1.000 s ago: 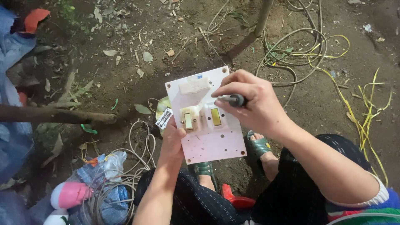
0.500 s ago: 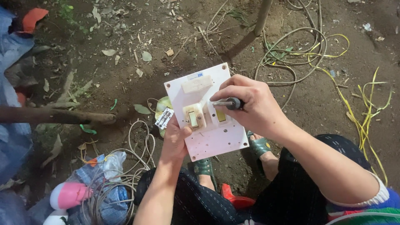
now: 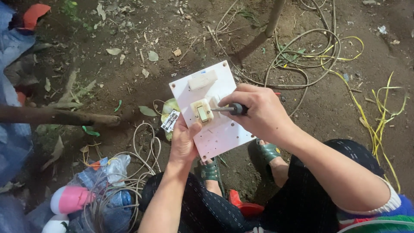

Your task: Removing electrical switches from a plastic panel by unscrewing them with a manual screwdriver

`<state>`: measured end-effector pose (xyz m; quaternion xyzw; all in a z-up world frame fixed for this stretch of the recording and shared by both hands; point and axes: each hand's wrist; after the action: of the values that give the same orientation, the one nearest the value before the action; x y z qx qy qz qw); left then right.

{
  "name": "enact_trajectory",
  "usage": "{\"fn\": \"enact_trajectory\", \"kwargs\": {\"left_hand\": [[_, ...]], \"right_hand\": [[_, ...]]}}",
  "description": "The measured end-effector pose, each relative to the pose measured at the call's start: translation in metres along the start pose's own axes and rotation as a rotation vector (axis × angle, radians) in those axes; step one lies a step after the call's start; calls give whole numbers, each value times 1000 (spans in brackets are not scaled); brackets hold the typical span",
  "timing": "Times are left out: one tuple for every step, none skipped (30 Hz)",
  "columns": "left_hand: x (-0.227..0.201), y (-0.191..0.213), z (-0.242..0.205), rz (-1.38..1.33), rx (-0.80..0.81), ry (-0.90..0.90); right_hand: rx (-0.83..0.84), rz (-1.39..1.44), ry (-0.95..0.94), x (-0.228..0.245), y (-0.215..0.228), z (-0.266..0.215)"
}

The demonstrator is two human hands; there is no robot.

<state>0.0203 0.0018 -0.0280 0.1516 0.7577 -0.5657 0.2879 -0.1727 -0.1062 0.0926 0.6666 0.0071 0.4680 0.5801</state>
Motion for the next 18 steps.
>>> {"fn": "enact_trajectory", "kwargs": {"left_hand": [[-2,-3,-1,-1,-1,-1],[-5,-7,-2,57,-17,0],[-7,-10,-3,115,-33,0],[-8,-9,-2,115,-33,0],[-9,-8,-1,200,-32,9],[-9,-7,0,285,-32,18],[-11,-13,-1,284,-32,18],[-12,-19,-2,390,-33,-22],[-13,-25,-4,496,-34,-62],[-16,-31,-7,495,-37,-63],[-18,-36,-9,569,-79,-99],[-21,-42,-11,642,-122,-136],[-21,-38,-11,640,-125,-137],[-21,-35,-10,691,-124,-163],[-21,-31,-9,741,-124,-188],[-21,-30,-9,740,-125,-188],[-22,-29,-9,770,-125,-196],[-22,-28,-9,800,-126,-204]], "right_hand": [[1,0,1,3,4,1],[39,-61,-14,6,8,2],[78,-122,-28,8,13,3],[78,-123,-28,10,18,3],[127,-128,-35,13,23,4],[177,-133,-43,15,28,4],[177,-134,-43,15,29,4],[183,-191,0,14,30,3],[188,-249,44,14,31,3],[191,-249,46,12,28,-1],[172,-377,92,9,25,-4],[152,-506,138,7,22,-7],[154,-506,141,6,19,-8],[150,-559,144,5,17,-10],[145,-612,147,5,14,-12],[147,-613,147,3,12,-13],[132,-618,158,1,9,-14],[117,-623,170,0,6,-15]]}}
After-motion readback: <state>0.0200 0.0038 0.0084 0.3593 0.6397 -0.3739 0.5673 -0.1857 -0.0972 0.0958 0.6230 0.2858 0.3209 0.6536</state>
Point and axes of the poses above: each hand's wrist, its own z-axis towards the middle knuckle, its own y-axis out of the back of the hand, x = y × z, and after that the axes turned 12 degrees about -z, right-handed
